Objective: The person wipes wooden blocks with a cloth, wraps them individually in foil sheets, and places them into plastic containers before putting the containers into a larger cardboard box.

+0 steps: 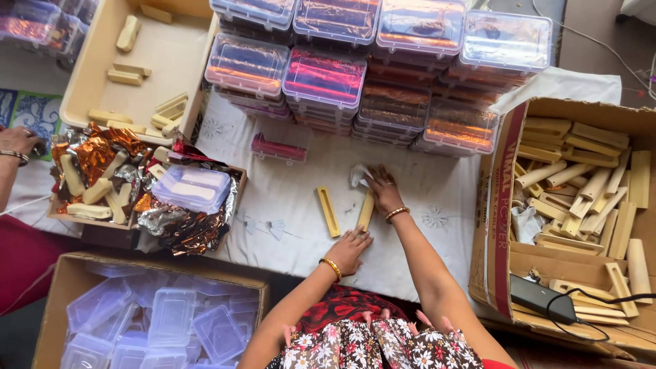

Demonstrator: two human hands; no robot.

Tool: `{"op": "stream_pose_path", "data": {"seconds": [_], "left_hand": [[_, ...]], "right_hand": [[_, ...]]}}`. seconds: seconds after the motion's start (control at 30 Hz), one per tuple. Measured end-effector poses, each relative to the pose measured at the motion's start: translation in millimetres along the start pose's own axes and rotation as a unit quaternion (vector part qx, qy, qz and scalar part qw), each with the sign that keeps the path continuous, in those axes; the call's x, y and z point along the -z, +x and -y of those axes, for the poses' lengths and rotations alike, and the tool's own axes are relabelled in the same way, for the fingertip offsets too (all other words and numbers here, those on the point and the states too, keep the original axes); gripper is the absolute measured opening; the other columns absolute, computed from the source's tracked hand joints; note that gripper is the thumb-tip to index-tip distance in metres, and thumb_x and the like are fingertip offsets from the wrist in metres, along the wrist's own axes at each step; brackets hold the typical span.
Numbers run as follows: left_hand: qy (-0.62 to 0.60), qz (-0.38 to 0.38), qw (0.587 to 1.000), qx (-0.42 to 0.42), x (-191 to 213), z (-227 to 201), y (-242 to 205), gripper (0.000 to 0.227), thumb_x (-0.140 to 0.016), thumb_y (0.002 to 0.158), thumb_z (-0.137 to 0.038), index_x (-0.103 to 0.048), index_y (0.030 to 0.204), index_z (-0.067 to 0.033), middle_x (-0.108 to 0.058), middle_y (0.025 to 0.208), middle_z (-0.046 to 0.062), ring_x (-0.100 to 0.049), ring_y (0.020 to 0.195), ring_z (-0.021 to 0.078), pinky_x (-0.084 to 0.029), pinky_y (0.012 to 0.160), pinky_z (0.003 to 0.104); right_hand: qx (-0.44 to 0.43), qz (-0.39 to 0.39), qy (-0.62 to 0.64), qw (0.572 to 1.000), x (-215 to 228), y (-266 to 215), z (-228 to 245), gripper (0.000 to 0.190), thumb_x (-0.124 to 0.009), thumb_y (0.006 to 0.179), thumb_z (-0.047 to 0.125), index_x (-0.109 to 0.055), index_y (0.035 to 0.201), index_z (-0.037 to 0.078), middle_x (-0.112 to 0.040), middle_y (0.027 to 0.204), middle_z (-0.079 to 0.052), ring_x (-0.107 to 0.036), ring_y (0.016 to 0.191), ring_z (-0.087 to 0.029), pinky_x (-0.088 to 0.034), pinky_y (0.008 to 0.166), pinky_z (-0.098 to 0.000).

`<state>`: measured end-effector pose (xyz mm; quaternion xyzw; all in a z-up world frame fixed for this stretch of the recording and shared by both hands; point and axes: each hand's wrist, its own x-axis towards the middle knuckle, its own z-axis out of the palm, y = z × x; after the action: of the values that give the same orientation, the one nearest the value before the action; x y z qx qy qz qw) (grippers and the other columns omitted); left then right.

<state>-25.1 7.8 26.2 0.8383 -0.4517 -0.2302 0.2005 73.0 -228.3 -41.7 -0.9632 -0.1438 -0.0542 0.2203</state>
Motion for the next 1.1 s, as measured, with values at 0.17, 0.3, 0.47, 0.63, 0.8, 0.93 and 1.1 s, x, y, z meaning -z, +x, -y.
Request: {"op": "stream_pose_path", "data": {"seconds": [0.17, 0.3, 0.47, 0.63, 0.8, 0.93, 1.1], "left_hand": [[-0.014, -0.004, 1.0, 0.012, -3.2, -1.0, -0.1, 0.078, -0.076, 0.078, -0.018, -0.044, 0.149, -0.0071, -0.041, 0.158, 0.013, -0.019, 0.156, 0.0335, -0.021, 0.124, 0.05], [0.032, -0.01, 0.999, -0.006, -15.7, 8.7, 2.2, 0.063, -0.071, 0.079, -0.011, -0.056, 0.141, -0.0057, -0.046, 0.155, 0.015, -0.028, 0.153, 0.0336, -0.023, 0.128, 0.048], [-0.013, -0.029, 0.999, -0.009, -10.2, 6.0, 2.4, 0.058, -0.07, 0.076, -0.011, -0.059, 0.133, -0.005, -0.049, 0.15, 0.015, -0.03, 0.15, 0.0348, -0.026, 0.123, 0.05], [0.037, -0.151, 0.987, -0.041, -26.6, 11.3, 20.3, 0.044, -0.068, 0.081, -0.009, -0.064, 0.125, -0.0102, -0.059, 0.14, 0.01, -0.045, 0.146, 0.0308, -0.036, 0.117, 0.05], [-0.045, -0.244, 0.958, 0.145, 7.8, -0.1, 68.2, 0.056, -0.076, 0.071, -0.009, -0.054, 0.123, -0.0041, -0.051, 0.119, 0.023, -0.055, 0.109, 0.0423, -0.048, 0.098, 0.047], [-0.093, -0.253, 0.946, 0.181, 0.9, 12.5, 92.3, 0.074, -0.076, 0.074, -0.003, -0.049, 0.143, -0.0082, -0.05, 0.121, 0.02, -0.057, 0.108, 0.0426, -0.049, 0.097, 0.048], [-0.336, -0.204, 0.875, 0.283, -33.9, 32.4, 94.2, 0.094, -0.086, 0.063, -0.018, -0.043, 0.146, -0.0063, -0.059, 0.136, 0.018, -0.058, 0.126, 0.036, -0.047, 0.107, 0.041]], "right_hand": [[0.028, -0.017, 0.056, 0.998, -29.3, -50.9, 28.5, 0.052, -0.058, 0.09, 0.007, -0.056, 0.142, 0.009, -0.035, 0.163, -0.011, -0.021, 0.154, -0.039, -0.024, 0.121, -0.056], [-0.017, 0.016, 0.21, 0.977, -21.5, -108.6, 69.9, 0.042, -0.059, 0.097, 0.004, -0.06, 0.138, 0.011, -0.045, 0.163, -0.008, -0.026, 0.159, -0.035, -0.031, 0.125, -0.0481], [0.09, -0.034, 0.125, 0.987, -18.6, -55.9, 14.3, 0.051, -0.066, 0.083, 0.005, -0.059, 0.133, 0.01, -0.046, 0.157, -0.016, -0.031, 0.152, -0.039, -0.03, 0.123, -0.0484], [-0.034, -0.055, 0.102, 0.993, -14.8, -6.2, -20.4, 0.062, -0.06, 0.089, 0.002, -0.054, 0.15, 0.011, -0.049, 0.153, -0.02, -0.037, 0.149, -0.04, -0.031, 0.123, -0.0466], [-0.137, -0.086, 0.152, 0.975, -27.0, -35.8, 4.6, 0.063, -0.056, 0.088, -0.001, -0.052, 0.149, 0.014, -0.045, 0.155, -0.024, -0.038, 0.145, -0.043, -0.031, 0.12, -0.0453], [-0.318, -0.08, 0.268, 0.906, -29.7, -90.6, 56.9, 0.053, -0.051, 0.099, 0.004, -0.06, 0.148, 0.022, -0.064, 0.14, -0.015, -0.067, 0.127, -0.033, -0.052, 0.108, -0.0347], [-0.424, -0.163, 0.585, 0.672, -40.3, -114.0, 92.3, 0.049, -0.05, 0.103, 0.004, -0.055, 0.152, 0.007, -0.048, 0.165, -0.008, -0.031, 0.117, -0.062, -0.03, 0.094, -0.0651]]}}
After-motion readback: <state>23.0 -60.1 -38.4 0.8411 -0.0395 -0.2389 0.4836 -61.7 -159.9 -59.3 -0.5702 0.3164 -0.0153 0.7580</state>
